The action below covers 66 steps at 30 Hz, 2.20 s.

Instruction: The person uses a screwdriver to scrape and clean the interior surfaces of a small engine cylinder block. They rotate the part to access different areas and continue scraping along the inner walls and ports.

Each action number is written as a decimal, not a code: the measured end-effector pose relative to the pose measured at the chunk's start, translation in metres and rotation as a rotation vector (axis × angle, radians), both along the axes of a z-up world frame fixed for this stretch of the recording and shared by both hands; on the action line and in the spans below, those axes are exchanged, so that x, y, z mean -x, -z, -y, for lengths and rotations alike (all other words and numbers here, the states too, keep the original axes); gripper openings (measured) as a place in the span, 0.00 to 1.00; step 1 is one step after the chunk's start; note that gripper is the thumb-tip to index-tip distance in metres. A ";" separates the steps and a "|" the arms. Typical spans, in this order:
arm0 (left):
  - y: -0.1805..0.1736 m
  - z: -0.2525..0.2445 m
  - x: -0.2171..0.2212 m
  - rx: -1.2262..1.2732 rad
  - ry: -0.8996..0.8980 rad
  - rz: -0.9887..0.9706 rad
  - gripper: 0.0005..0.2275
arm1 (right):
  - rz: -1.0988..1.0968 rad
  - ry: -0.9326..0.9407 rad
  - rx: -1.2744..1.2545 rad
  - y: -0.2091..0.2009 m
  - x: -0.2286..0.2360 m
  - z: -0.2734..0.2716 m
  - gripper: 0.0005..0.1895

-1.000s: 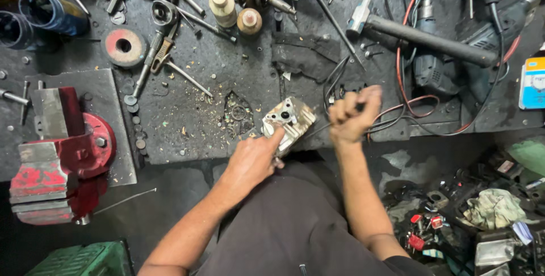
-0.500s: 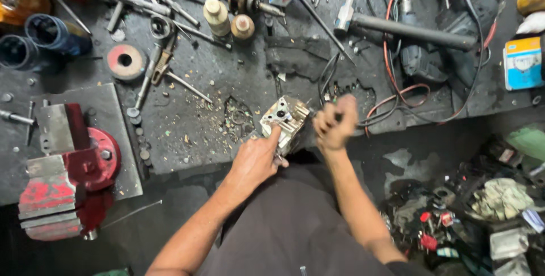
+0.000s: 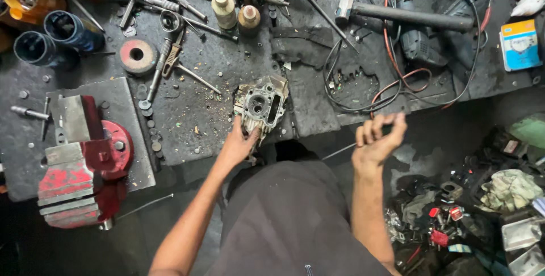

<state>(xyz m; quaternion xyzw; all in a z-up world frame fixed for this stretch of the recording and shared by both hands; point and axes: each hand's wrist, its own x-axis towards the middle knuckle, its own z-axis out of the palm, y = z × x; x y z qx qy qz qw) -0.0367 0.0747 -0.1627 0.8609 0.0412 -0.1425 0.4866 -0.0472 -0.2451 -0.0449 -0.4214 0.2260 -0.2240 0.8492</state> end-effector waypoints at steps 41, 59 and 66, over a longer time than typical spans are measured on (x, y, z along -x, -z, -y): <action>-0.052 0.039 0.022 -0.370 -0.309 -0.197 0.27 | 0.440 -0.518 -0.014 0.021 -0.051 -0.015 0.15; -0.060 0.139 0.132 -0.386 -1.134 0.428 0.07 | 0.379 -0.400 0.242 0.077 -0.319 -0.084 0.03; -0.043 0.179 0.146 -0.226 -1.272 0.367 0.06 | 0.474 -0.703 0.260 0.081 -0.292 -0.070 0.28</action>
